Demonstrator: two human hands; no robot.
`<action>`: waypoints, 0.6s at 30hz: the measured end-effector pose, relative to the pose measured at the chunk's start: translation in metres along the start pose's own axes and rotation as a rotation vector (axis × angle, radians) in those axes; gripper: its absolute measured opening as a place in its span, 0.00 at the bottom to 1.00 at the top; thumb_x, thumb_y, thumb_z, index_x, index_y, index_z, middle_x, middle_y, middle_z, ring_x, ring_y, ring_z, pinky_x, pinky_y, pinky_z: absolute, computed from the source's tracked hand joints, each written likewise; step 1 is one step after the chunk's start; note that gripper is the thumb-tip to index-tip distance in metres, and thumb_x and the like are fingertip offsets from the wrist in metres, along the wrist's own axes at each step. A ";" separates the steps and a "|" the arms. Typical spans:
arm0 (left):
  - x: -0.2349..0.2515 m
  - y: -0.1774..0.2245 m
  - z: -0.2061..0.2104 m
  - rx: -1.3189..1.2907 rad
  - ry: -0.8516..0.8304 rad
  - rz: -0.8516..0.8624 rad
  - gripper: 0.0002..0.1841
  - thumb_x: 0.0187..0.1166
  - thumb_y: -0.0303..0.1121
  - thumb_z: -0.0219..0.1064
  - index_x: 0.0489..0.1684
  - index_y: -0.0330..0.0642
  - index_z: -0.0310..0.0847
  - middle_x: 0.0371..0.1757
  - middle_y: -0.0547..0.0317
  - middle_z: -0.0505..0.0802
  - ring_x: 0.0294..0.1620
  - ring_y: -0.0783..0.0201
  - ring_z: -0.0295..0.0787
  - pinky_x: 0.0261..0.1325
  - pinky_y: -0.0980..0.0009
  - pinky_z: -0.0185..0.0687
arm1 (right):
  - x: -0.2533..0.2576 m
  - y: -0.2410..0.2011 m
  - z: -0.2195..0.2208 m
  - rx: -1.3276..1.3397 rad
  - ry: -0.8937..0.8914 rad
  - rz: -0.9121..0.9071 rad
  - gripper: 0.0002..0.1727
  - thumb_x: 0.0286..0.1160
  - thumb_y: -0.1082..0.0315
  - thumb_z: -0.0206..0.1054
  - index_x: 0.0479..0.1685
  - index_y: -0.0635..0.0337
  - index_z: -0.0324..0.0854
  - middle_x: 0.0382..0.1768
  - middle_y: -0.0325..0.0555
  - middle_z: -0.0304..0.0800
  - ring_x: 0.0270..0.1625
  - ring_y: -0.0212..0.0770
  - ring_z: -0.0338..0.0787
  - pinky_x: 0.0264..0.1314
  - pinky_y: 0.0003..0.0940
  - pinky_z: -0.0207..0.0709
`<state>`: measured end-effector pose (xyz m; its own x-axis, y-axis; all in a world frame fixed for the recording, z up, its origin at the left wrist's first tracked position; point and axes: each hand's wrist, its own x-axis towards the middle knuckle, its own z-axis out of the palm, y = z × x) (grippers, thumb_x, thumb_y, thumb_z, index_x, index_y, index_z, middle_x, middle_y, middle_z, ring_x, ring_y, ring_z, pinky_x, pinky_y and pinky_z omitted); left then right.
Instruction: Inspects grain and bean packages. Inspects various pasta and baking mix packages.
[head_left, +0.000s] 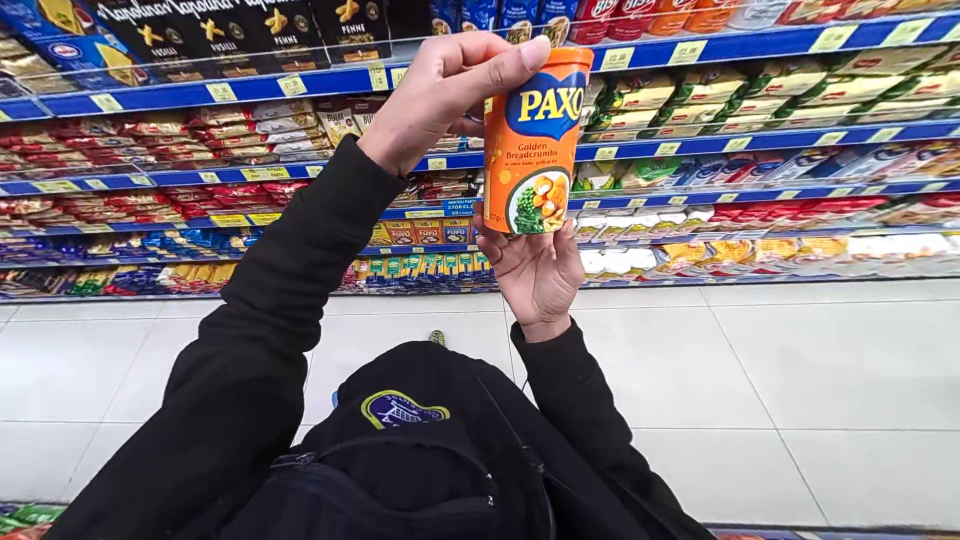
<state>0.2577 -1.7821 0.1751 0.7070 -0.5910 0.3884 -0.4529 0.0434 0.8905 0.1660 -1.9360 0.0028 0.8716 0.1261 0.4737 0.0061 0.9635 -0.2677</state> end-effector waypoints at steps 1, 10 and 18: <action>0.000 0.001 0.001 0.012 0.005 0.000 0.16 0.91 0.39 0.56 0.54 0.33 0.83 0.51 0.50 0.94 0.53 0.57 0.94 0.55 0.58 0.95 | 0.000 0.000 0.000 -0.001 -0.003 -0.001 0.28 0.80 0.52 0.67 0.76 0.55 0.74 0.69 0.65 0.82 0.67 0.62 0.87 0.69 0.54 0.82; 0.002 0.000 -0.001 0.017 -0.004 0.014 0.17 0.91 0.40 0.57 0.52 0.34 0.84 0.51 0.49 0.94 0.53 0.56 0.95 0.54 0.58 0.95 | 0.000 0.000 -0.001 -0.023 0.011 -0.016 0.28 0.79 0.51 0.68 0.75 0.53 0.76 0.70 0.64 0.82 0.67 0.61 0.88 0.69 0.53 0.83; 0.005 -0.012 -0.001 -0.007 0.004 0.004 0.19 0.92 0.40 0.54 0.53 0.33 0.85 0.52 0.48 0.94 0.54 0.56 0.94 0.56 0.57 0.94 | -0.001 -0.002 -0.005 -0.054 0.015 0.009 0.30 0.78 0.50 0.68 0.77 0.53 0.73 0.71 0.63 0.80 0.66 0.60 0.88 0.68 0.51 0.84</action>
<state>0.2674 -1.7848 0.1669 0.7072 -0.5877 0.3930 -0.4520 0.0517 0.8905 0.1679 -1.9391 -0.0017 0.8789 0.1312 0.4587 0.0241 0.9480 -0.3174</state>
